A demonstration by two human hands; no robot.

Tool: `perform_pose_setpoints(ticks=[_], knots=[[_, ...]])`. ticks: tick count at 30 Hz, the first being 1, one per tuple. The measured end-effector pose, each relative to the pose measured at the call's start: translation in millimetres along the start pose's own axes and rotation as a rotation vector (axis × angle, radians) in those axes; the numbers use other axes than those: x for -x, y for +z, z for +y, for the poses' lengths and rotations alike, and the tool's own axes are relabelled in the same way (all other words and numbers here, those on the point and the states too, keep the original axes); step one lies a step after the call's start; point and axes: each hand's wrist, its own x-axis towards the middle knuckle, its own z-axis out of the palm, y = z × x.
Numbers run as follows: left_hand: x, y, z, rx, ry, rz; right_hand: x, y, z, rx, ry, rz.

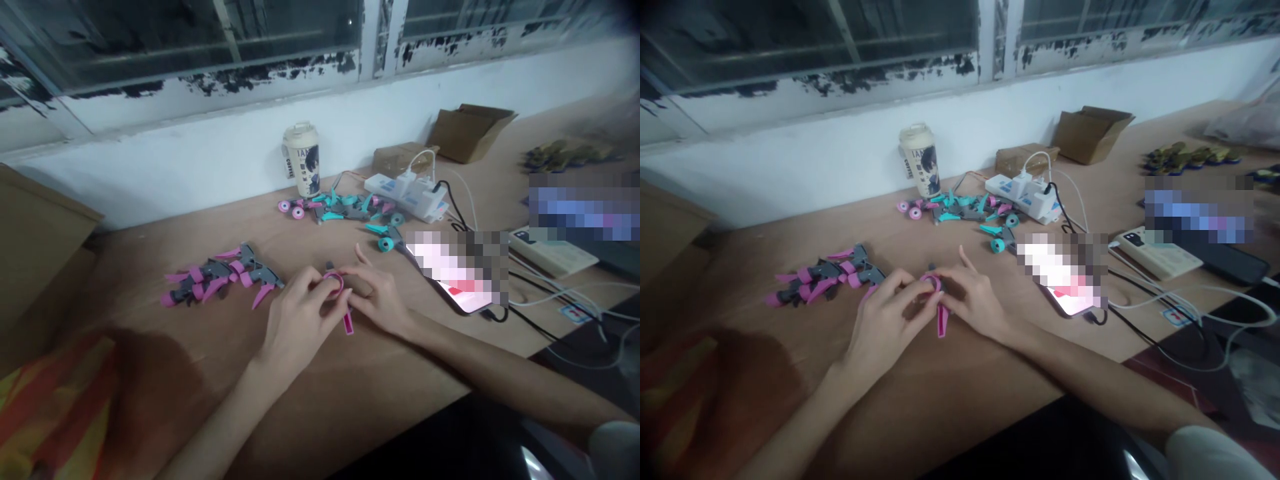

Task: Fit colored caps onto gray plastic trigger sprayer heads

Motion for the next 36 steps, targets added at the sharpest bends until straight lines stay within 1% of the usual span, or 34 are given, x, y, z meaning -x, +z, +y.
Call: perform_pose_setpoints(ticks=[3, 8, 12, 14, 18, 24, 27, 30, 33, 34, 36], knots=[[-2, 1.5, -8, 0.079, 0.0, 0.036, 0, 2, -2, -0.001, -0.026, 0.012], [-3, 3.2, -11, -0.004, -0.053, 0.064, -3, -1, -4, -0.004, 0.005, 0.02], [-2, 6.8, -12, -0.046, -0.071, 0.081, -3, -1, -5, -0.016, 0.026, 0.01], [-1, 9.3, -12, -0.015, -0.051, 0.098, -3, -1, -5, -0.026, 0.027, 0.01], [2, 13.5, -13, 0.118, 0.029, 0.129, -3, -1, -5, -0.039, 0.028, 0.014], [6, 20.7, -18, 0.163, 0.023, 0.128, -4, -1, -2, -0.033, 0.055, 0.035], [11, 28.9, -24, 0.2, 0.016, 0.16, -3, 1, -2, -0.022, 0.051, 0.018], [17, 38.6, -33, 0.246, -0.074, 0.197, -2, 3, -1, 0.006, 0.081, 0.048], [21, 45.3, -42, 0.294, -0.262, 0.208, -9, 3, 4, 0.065, 0.134, 0.094], [21, 46.3, -44, 0.282, -0.3, 0.185, -14, 3, 6, 0.087, 0.15, 0.088], [21, 47.1, -46, 0.22, -0.296, 0.088, -30, 4, 10, 0.125, 0.163, 0.028]])
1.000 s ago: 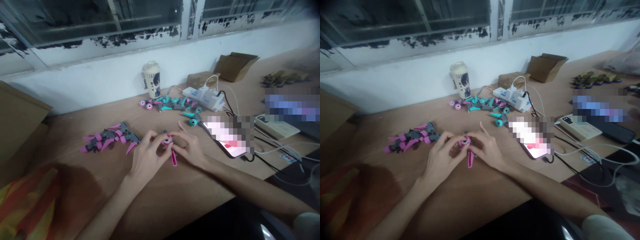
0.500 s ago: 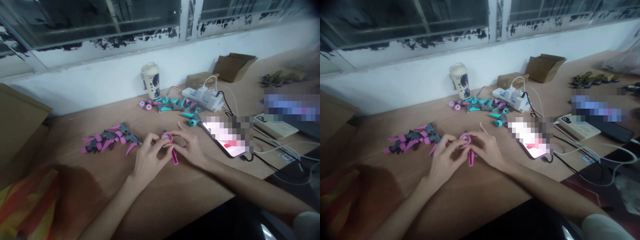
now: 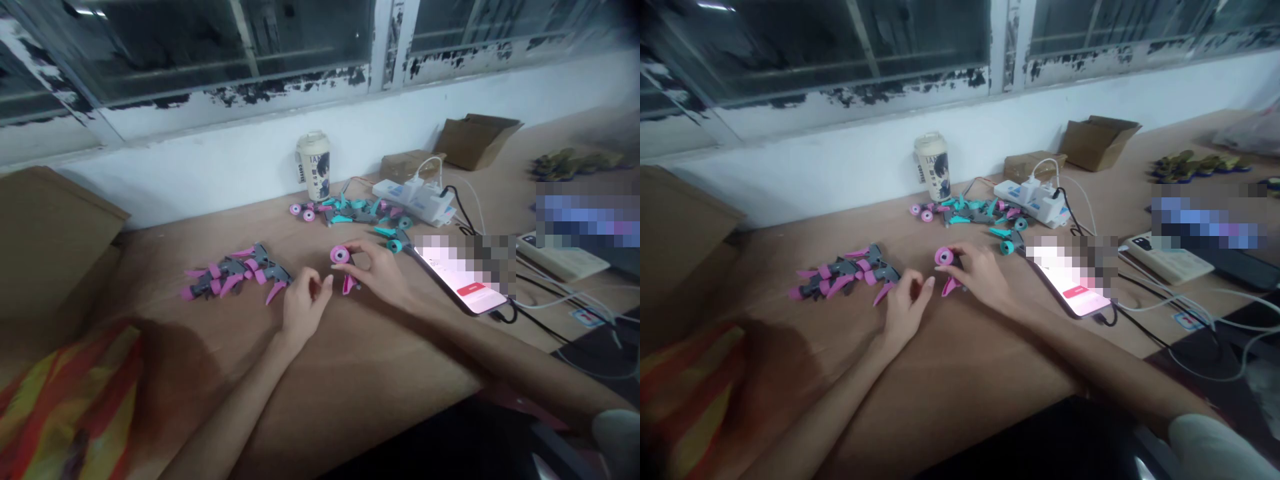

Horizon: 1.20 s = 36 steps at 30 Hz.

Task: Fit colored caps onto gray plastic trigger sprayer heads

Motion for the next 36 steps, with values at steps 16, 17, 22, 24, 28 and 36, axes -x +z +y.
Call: perform_pose_setpoints(ticks=[16, 17, 22, 24, 28, 36], knots=[[3, 4.6, 7, -0.223, 0.17, -0.339, -106, 130, -53, 0.133, -0.302, -0.631], [2, 4.7, 6, -0.226, 0.161, -0.334, -105, 130, -54, 0.138, -0.34, -0.625], [0, 4.3, 0, -0.233, 0.105, -0.282, -101, 89, -33, 0.161, -0.38, -0.521], [-1, 4.0, -2, -0.238, 0.085, -0.252, -100, 53, -10, 0.264, -0.269, -0.44], [-1, 4.3, -3, -0.249, 0.07, -0.195, -96, -33, 53, 0.481, -0.097, -0.375], [-8, 1.9, -4, -0.491, 0.24, -0.072, -99, -117, 127, 0.867, 0.09, -0.34]])
